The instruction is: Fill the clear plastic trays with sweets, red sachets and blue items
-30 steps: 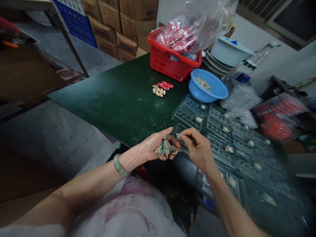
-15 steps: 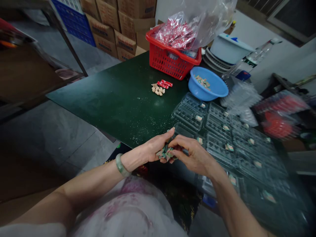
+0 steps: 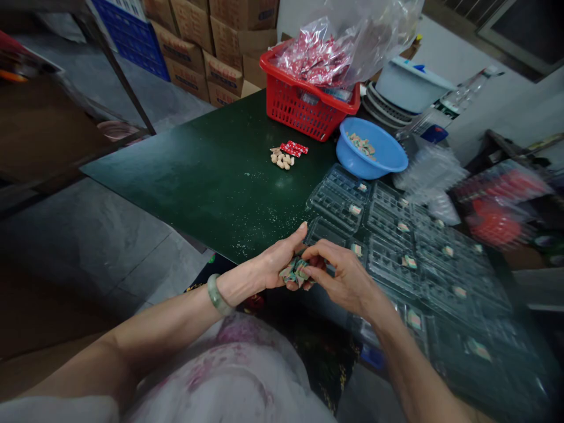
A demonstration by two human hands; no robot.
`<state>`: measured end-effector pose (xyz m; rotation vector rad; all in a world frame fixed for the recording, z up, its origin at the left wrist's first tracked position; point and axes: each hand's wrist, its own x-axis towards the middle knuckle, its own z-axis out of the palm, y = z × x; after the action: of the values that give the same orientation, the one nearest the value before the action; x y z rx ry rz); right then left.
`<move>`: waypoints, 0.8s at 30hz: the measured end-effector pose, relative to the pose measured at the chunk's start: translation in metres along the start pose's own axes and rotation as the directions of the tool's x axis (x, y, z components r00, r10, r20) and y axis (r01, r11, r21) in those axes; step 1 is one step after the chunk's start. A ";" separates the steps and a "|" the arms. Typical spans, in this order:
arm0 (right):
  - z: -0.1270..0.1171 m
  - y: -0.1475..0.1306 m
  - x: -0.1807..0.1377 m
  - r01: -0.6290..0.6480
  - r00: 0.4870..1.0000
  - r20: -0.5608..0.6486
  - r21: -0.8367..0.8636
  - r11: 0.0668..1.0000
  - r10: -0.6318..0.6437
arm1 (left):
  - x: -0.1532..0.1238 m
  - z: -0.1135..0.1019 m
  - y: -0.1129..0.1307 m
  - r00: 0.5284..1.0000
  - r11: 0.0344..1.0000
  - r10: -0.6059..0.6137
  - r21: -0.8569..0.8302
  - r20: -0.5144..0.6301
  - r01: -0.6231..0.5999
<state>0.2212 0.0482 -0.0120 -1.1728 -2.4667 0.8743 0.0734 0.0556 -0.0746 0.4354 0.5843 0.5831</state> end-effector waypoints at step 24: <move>-0.002 0.002 -0.004 -0.065 0.994 -0.085 0.074 0.995 0.071 | -0.001 0.014 -0.006 1.000 0.984 -0.015 0.180 0.003 0.014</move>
<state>0.2255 0.0470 -0.0114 -1.2493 -2.3195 0.9019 0.0838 0.0474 -0.0667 0.6021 0.6383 0.5172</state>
